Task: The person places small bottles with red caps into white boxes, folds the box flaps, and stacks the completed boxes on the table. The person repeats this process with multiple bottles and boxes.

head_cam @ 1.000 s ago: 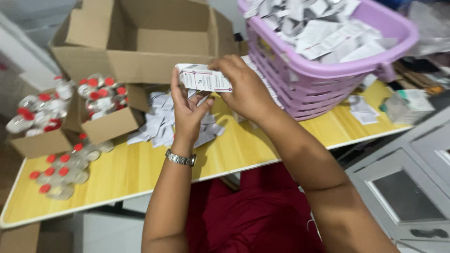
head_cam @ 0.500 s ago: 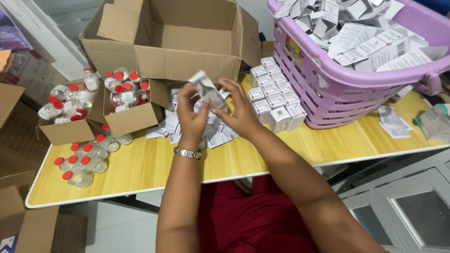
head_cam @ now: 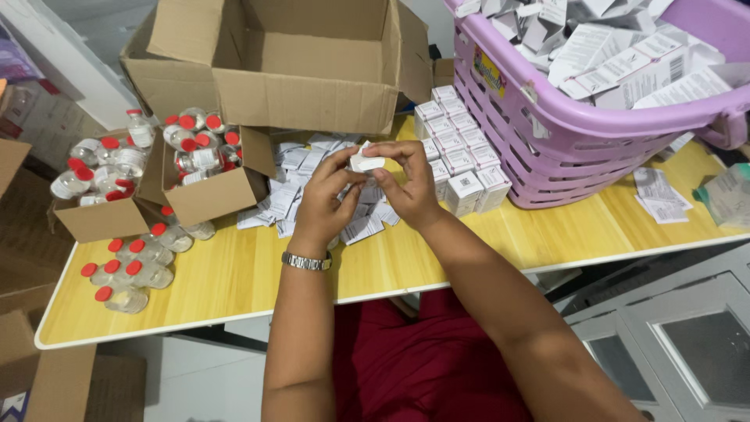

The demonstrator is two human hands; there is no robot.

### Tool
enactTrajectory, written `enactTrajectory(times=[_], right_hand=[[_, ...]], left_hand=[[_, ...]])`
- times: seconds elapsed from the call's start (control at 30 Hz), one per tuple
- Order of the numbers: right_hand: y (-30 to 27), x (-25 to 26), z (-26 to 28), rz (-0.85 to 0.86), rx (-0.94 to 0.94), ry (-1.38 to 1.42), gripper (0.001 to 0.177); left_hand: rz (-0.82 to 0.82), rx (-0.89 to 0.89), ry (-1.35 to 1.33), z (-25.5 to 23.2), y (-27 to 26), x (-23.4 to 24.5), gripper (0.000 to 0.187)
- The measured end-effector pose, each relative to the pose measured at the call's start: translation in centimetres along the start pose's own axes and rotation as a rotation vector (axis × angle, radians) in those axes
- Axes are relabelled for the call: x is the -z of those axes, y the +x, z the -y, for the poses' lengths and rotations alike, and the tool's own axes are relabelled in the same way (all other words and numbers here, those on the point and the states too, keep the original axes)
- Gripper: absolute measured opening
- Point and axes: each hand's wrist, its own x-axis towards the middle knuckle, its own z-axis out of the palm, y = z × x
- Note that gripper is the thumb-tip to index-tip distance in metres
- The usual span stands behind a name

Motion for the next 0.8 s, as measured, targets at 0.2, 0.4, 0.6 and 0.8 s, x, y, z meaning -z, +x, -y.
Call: enactTrajectory(times=[0.2, 0.4, 0.6, 0.8], right_hand=[[0.2, 0.1, 0.1, 0.056, 0.129, -0.370, 0.015], [0.4, 0.1, 0.2, 0.059, 0.089, -0.349, 0.012], [0.1, 0.4, 0.7, 0.169, 0.210, -0.430, 0.023], [0.0, 0.0, 0.1, 0.262, -0.138, -0.209, 0.017]], left_hand=[[-0.038, 0.026, -0.263, 1.6, -0.5, -0.6, 0.045], [-0.035, 0.074, -0.223, 1.9, -0.7, -0.3, 0.049], [-0.078, 0.045, -0.264, 1.7, -0.7, 0.2, 0.033], [-0.075, -0.065, -0.026, 2.3, -1.0, 0.9, 0.022]])
